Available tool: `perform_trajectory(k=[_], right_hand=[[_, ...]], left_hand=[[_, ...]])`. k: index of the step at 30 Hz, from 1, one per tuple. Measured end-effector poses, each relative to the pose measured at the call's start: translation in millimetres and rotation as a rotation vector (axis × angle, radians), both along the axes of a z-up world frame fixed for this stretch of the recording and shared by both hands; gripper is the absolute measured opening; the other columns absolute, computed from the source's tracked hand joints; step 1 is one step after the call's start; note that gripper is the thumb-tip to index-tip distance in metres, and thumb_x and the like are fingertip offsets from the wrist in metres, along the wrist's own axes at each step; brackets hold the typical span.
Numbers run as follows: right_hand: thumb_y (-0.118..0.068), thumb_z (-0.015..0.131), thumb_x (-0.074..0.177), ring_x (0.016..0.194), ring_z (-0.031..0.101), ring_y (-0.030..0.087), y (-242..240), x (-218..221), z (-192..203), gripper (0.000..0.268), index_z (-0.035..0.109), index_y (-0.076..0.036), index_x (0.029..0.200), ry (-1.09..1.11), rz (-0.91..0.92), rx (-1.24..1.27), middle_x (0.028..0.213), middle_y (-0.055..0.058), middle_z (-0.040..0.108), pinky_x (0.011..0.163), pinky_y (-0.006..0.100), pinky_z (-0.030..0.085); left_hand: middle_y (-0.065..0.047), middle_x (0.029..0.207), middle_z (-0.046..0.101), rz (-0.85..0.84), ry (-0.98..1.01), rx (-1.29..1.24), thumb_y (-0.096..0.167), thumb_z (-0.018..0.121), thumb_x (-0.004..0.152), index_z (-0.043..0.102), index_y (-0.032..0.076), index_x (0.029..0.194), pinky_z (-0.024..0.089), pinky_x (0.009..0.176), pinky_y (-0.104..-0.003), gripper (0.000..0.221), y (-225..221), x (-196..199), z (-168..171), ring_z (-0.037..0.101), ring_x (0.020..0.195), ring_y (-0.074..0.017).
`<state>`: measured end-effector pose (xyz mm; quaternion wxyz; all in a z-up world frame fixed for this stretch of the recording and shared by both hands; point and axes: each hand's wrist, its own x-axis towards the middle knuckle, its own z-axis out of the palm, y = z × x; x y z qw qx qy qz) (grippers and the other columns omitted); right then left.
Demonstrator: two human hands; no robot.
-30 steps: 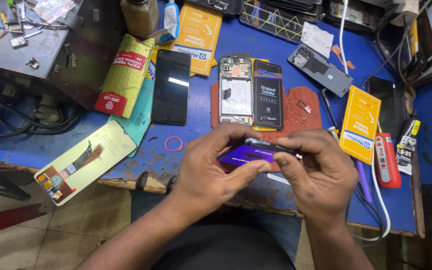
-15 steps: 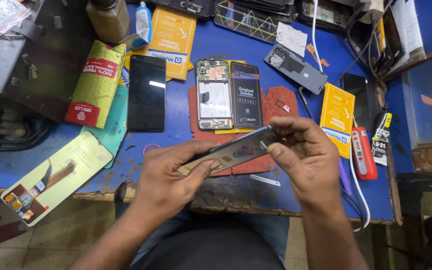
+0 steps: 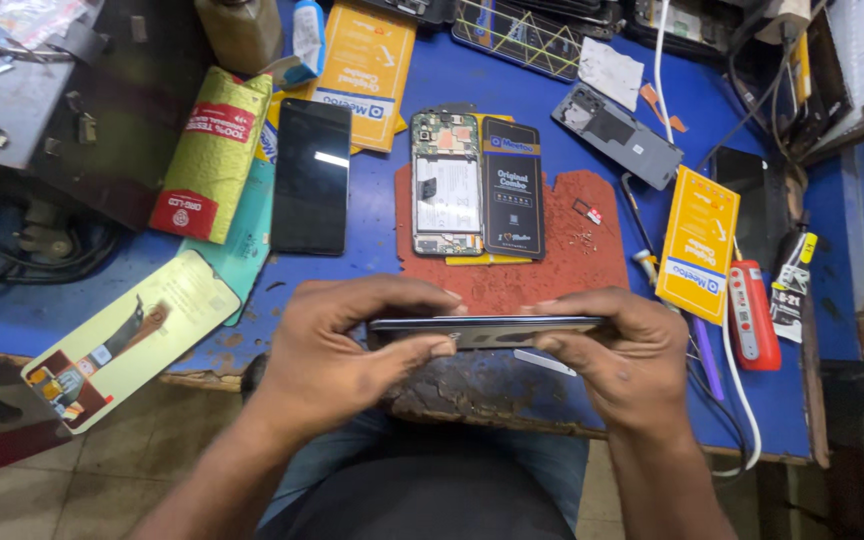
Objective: The person aligns and fits a new screen panel onto a mobile phone chassis, ensuring the internal cables are properly positioned before pressing the components together.
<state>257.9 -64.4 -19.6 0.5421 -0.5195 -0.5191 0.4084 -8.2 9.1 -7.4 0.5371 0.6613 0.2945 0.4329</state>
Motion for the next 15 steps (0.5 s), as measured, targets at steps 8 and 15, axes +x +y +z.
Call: perform_trajectory(k=[8, 15], right_hand=[[0.005, 0.080, 0.086, 0.099, 0.077, 0.026, -7, -2, -15, 0.026, 0.070, 0.009, 0.109, 0.183, -0.009, 0.098, 0.107, 0.024, 0.076, 0.092, 0.037, 0.065], [0.001, 0.078, 0.081, 0.088, 0.079, 0.017, 9, 2, 24, 0.031, 0.073, 0.005, 0.111, -0.469, 0.181, -0.036, 0.100, 0.013, 0.080, 0.079, 0.025, 0.061]], left_hand=[[-0.010, 0.112, 0.078, 0.011, -0.318, -0.083, -0.003, 0.078, 0.091, 0.073, 0.002, 0.112, 0.062, 0.098, -0.029, 0.022, -13, 13, -21, 0.075, 0.107, -0.0164], [-0.005, 0.101, 0.080, 0.019, 0.017, -0.017, 0.005, 0.077, 0.090, 0.075, 0.005, 0.107, 0.060, 0.084, -0.025, 0.017, -3, 10, -1, 0.077, 0.094, -0.0133]])
